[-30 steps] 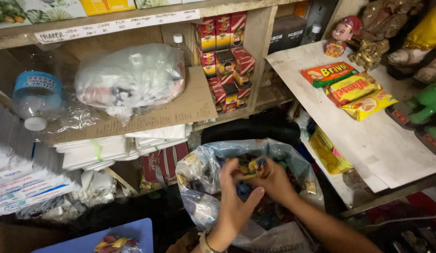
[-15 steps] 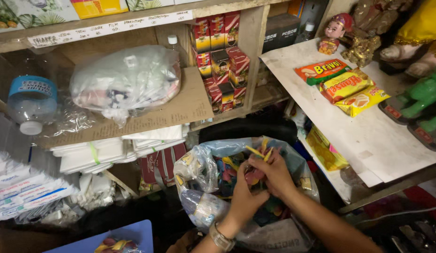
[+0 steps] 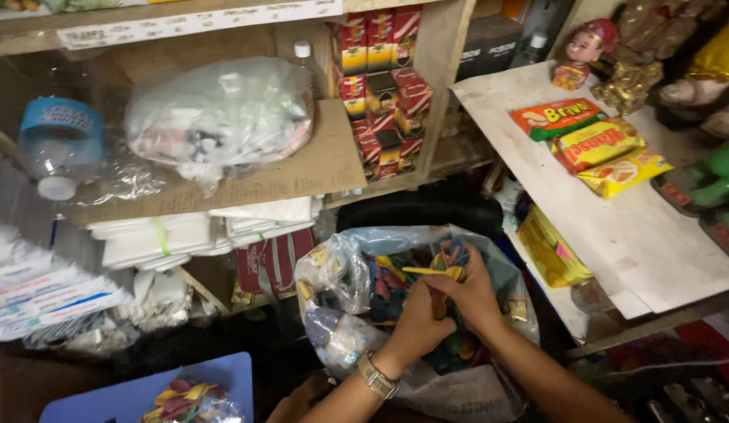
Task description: The person picks up colorful plastic toy propellers and other small toy parts from a large bag, sorts them by hand, and places them into smaller clear plastic bags, occasionally weighing the bags on a scale.
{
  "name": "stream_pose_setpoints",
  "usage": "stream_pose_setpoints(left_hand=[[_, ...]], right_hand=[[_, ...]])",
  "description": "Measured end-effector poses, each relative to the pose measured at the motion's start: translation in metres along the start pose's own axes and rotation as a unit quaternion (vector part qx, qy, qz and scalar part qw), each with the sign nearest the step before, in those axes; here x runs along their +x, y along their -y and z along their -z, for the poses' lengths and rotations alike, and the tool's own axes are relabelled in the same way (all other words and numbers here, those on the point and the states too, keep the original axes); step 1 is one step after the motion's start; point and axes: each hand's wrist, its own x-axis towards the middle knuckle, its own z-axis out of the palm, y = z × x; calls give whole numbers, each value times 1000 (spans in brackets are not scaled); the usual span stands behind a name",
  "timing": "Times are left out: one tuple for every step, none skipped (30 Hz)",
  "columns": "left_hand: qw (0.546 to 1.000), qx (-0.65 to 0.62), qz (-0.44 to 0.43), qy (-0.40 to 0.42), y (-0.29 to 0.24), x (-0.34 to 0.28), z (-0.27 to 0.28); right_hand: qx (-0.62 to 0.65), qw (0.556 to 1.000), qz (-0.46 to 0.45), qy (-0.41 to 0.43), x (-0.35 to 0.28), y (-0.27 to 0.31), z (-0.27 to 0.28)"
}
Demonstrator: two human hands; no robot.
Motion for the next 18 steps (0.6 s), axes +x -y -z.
stream_pose_setpoints(left_hand=[[995, 100, 18, -6, 2, 0, 1], [995, 99, 18, -2, 2, 0, -1], [996, 85, 34, 0, -1, -1, -3], [996, 72, 50, 1, -6, -1, -4], [996, 71, 52, 5, -11, -2, -4], [994, 90, 66, 11, -15, -2, -4], [991, 110, 79, 17, -19, -1, -4], [990, 111, 80, 20, -23, -3, -7], [993, 40, 111, 7, -25, -5, -11], [989, -31, 142, -6, -25, -7, -14], [989, -29, 144, -6, -23, -10, -16], [991, -55, 122, -4, -20, -14, -17], [992, -79, 97, -5, -17, -14, -17], [992, -78, 97, -7, -12, -13, -16], [972, -176, 156, -33, -8, -12, -16], [937, -272, 211, -57, -5, -12, -14], [937, -272, 210, -62, -3, -12, -11], [955, -227, 179, -68, -3, -12, -8]], right_hand=[[13, 1000, -16, 0, 0, 0, 2], [12, 1000, -16, -3, -2, 1, 5], [24, 999, -17, 12, -5, 2, 9], [36, 999, -19, 27, -6, 3, 12], [37, 999, -21, 23, -8, 3, 13], [80, 995, -49, 21, -10, 4, 14], [125, 989, -74, 19, -10, 4, 14], [126, 989, -75, 16, -13, 2, 14], [113, 991, -65, 21, -16, -1, 13], [99, 993, -54, 25, -17, -6, 14], [101, 993, -55, 24, -18, -12, 16], [74, 991, -107, 35, -19, -19, 19], [46, 985, -157, 50, -18, -26, 20], [46, 985, -157, 52, -19, -33, 23], [18, 988, -140, 63, -21, -40, 27], [-11, 990, -122, 73, -22, -48, 30], [-12, 989, -123, 78, -21, -56, 33], [-32, 993, -63, 90, -21, -64, 36]])
